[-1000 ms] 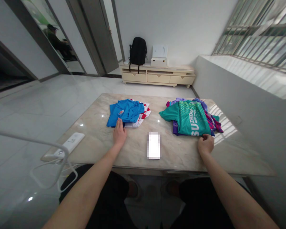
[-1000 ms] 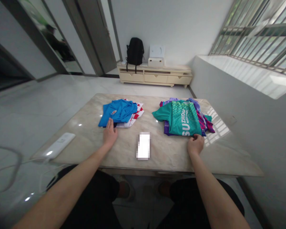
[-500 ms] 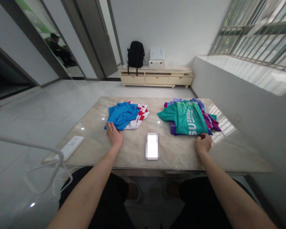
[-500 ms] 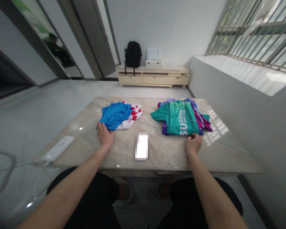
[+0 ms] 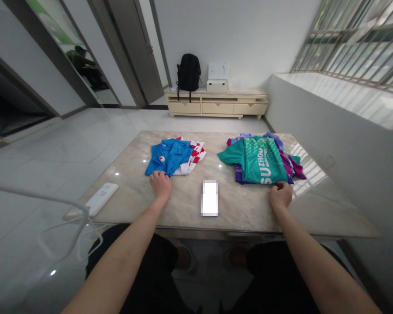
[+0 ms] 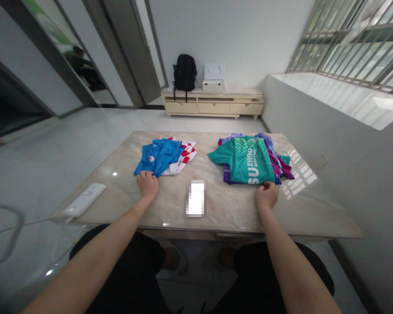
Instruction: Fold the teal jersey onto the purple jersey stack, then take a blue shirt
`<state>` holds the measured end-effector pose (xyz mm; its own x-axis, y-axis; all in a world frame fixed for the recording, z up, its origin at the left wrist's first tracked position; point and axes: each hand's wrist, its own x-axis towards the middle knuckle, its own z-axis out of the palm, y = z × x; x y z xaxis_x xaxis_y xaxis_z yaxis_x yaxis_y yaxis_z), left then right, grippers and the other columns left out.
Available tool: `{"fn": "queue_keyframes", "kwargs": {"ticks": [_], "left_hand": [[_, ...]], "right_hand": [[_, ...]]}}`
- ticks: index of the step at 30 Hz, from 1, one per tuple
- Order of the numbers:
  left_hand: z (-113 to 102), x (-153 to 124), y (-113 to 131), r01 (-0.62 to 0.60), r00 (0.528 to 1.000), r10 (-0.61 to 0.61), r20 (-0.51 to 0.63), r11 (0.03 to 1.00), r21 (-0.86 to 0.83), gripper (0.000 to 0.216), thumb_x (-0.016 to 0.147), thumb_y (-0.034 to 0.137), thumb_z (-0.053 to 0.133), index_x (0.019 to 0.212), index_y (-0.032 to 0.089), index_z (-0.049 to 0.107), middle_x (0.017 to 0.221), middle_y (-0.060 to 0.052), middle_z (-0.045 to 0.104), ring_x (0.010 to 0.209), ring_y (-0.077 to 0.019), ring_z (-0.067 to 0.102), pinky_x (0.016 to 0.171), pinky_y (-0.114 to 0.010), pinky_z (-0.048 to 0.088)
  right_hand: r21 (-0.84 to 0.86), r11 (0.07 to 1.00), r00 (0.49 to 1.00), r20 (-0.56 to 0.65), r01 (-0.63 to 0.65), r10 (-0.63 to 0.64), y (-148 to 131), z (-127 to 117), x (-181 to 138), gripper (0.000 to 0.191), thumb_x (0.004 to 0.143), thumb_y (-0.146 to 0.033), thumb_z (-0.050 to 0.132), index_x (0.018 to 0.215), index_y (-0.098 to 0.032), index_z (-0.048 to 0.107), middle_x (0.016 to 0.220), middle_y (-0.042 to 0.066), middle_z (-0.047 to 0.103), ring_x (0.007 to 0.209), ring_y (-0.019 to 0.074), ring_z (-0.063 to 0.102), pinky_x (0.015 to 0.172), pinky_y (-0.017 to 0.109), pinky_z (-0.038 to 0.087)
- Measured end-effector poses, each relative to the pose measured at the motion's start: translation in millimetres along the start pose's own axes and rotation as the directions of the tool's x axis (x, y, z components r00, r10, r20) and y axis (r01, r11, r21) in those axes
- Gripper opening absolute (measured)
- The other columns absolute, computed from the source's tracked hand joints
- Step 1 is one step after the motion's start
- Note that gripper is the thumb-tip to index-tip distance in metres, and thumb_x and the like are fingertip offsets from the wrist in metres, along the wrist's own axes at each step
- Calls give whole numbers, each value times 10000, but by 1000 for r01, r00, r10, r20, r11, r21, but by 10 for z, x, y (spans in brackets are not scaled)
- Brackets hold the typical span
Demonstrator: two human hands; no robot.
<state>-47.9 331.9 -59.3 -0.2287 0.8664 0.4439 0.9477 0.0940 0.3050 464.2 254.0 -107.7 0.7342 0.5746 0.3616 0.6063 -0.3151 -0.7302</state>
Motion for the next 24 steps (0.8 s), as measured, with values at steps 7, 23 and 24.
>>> {"fn": "queue_keyframes", "kwargs": {"ticks": [7,23,24], "left_hand": [[-473,-895,255,-415,874,436,216,899,-137,163,813,131,529,761,211,661,862,-93,695,936,-273,639,908,-390,479],[-1066,-1570,-78,-339,777,199,597,932,130,1039,749,432,836,1626,359,285,1743,-129,82,1555,-538,60,1095,-831,235],[-987,-1533,-48,-340,764,165,624,925,172,1164,681,401,892,1635,380,227,1745,-127,11,1545,-565,18,1064,-864,221]], "right_hand": [[57,998,1000,4,-25,24,3,-3,5,267,736,-194,529,945,-150,689,947,115,637,851,259,571,840,392,464],[288,953,996,26,-92,88,19,-105,-37,344,694,-225,533,956,-137,737,899,97,702,811,250,622,812,392,494],[304,948,995,33,-96,90,16,-123,-38,354,697,-226,526,966,-134,736,914,104,708,820,251,630,816,392,499]]}}
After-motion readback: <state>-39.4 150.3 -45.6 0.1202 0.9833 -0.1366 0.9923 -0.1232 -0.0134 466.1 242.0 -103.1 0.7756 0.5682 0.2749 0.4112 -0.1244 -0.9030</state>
